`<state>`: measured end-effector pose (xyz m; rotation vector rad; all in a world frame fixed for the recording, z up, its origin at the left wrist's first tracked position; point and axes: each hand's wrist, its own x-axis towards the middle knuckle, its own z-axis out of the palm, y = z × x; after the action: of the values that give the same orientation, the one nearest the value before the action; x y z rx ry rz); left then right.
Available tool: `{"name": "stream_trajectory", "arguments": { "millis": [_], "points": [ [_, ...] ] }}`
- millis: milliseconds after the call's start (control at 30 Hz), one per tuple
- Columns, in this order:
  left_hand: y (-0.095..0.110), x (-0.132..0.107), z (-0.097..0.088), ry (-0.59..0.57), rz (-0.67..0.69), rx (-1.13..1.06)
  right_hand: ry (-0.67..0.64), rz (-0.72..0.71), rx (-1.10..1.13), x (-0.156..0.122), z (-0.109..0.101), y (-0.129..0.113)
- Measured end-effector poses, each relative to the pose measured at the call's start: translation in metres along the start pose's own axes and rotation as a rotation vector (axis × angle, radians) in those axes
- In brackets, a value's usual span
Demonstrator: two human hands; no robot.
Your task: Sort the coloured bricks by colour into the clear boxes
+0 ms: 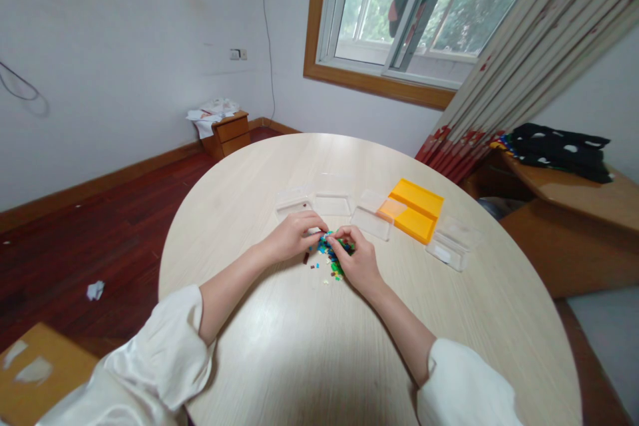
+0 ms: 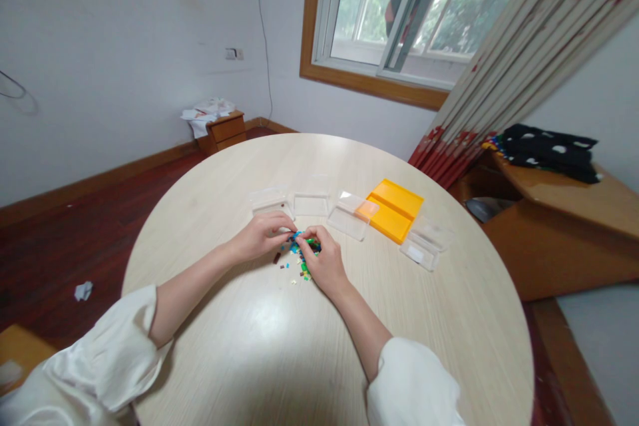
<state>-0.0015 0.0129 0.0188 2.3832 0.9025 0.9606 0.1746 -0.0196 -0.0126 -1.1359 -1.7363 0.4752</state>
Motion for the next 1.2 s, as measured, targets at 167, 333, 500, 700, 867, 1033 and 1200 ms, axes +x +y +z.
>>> {"name": "stream_trajectory", "arguments": {
  "millis": [167, 333, 500, 700, 867, 1033, 1200],
  "points": [
    [-0.012, 0.002, -0.014, 0.181, -0.132, 0.129, -0.027, -0.054, -0.114, 0.002, 0.0, 0.002],
    [-0.029, -0.001, -0.012, 0.243, -0.267, 0.313, -0.142, -0.167, -0.24, 0.001, 0.003, 0.006],
    [-0.032, -0.002, -0.008, 0.21, -0.295, 0.32, -0.194, -0.185, -0.338, -0.002, 0.006, 0.007],
    [-0.02, -0.002, -0.006, -0.02, -0.079, 0.156, -0.203, -0.194, -0.362, -0.002, 0.005, 0.006],
    [-0.017, -0.003, 0.0, -0.161, -0.041, 0.163, -0.187, -0.184, -0.376, -0.002, 0.005, 0.005],
    [-0.019, -0.004, 0.002, -0.186, -0.06, 0.21, -0.182, -0.173, -0.397, -0.002, 0.005, 0.006],
    [-0.016, -0.004, -0.001, -0.182, -0.05, 0.203, -0.204, -0.197, -0.389, -0.002, 0.005, 0.005]
  ]
}}
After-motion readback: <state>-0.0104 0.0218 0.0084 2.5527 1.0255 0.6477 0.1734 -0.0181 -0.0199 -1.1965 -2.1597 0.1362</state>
